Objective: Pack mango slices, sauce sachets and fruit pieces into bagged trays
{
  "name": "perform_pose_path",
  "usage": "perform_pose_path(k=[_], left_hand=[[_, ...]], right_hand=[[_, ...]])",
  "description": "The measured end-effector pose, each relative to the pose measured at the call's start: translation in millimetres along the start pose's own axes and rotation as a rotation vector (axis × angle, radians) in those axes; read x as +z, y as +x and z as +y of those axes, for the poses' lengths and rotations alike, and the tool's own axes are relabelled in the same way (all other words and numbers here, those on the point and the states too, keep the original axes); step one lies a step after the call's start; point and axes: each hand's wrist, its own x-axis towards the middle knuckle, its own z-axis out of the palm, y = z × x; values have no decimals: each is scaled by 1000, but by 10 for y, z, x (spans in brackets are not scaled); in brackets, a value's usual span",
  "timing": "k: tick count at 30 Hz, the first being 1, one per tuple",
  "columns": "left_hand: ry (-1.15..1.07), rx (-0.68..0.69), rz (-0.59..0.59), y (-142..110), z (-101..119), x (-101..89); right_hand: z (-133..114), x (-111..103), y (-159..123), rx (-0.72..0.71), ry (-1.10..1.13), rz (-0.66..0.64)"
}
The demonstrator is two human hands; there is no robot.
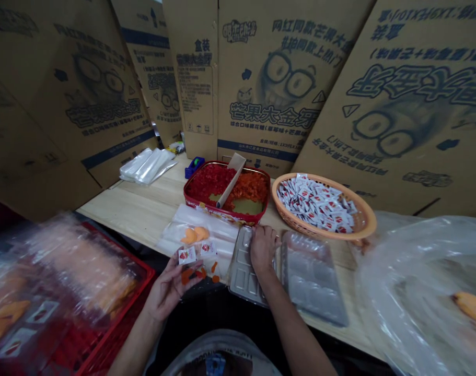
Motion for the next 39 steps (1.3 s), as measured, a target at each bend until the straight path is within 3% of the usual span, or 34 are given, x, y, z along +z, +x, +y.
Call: perform_pose_path(k=[7, 10, 12, 15, 17, 21, 25, 30, 34, 37, 39], left_hand=[[18, -41, -16, 20, -5, -100], [17, -60, -5, 33, -1, -142], [5, -69, -5, 46, 0, -165], [-32, -84, -25, 65, -4, -181], [-66, -97, -42, 73, -7, -177], [-106, -106, -65, 66, -13, -146], [-68, -77, -18, 49, -23, -132], [-8, -51, 57, 39, -43, -148], [-7, -42, 87, 12, -3, -150], [-11, -22, 69, -27, 84, -114], [-1, -36, 35, -62, 135, -48]], right_hand=[[41, -211, 97, 45, 78, 100], [43, -430, 206, -14, 243, 35], [-55, -574, 285, -41, 401, -79], [-428, -678, 361, -105, 541, -317], [-789, -638, 361, -220, 468, -398], [-1452, -368, 274, -433, 278, -345], [-1738, -68, 190, -446, 250, -309], [-1788, 93, 162, -460, 234, -293], [-1661, -22, 202, -380, 334, -281], [-1341, -247, 168, -98, 675, -297], [-1055, -432, 74, 194, 1030, -488]])
